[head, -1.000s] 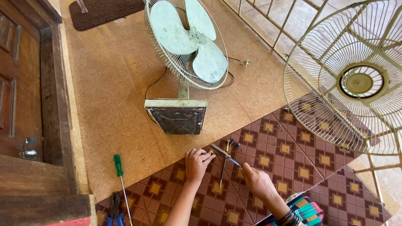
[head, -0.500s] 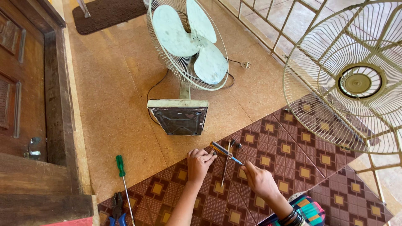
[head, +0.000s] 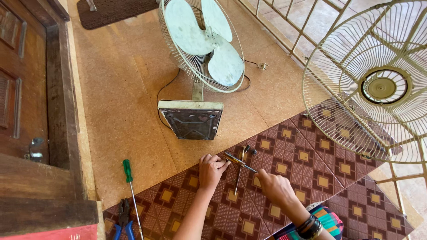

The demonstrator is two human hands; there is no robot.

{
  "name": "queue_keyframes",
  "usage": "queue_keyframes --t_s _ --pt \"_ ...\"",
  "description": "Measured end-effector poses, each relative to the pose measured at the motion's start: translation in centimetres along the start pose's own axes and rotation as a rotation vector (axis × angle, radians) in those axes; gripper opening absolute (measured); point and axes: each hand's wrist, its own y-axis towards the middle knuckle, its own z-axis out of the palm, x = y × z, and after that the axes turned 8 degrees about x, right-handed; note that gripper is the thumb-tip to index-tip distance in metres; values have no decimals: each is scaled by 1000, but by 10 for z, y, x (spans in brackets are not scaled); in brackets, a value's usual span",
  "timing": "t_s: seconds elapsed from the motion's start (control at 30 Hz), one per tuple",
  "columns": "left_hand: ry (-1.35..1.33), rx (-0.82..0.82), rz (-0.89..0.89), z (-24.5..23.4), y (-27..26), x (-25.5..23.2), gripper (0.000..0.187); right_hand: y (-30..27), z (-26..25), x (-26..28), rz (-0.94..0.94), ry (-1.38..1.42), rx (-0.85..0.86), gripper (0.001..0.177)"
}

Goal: The person uses a screwdriver to remove screws from the base of a standing fan. They unscrew multiple fasteners, reposition the fan base, and continue removing screws from different sides.

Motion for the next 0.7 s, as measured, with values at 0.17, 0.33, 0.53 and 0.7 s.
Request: queue_keyframes --t_s 0.17,0.33,0.53,0.7 --pt "1 -40 56 -4 3 -2 18 -2 10 -2 -85 169 -205 29" --pt "-13 -29 37 -2 0 0 18 -1 20 -4 -49 60 -94 32" --pt "15 -13 28 9 -1 6 15 -2 29 -6 -72 113 -123 32" --pt "40 10 26 8 1 7 21 -1 25 -8 55 155 -68 36"
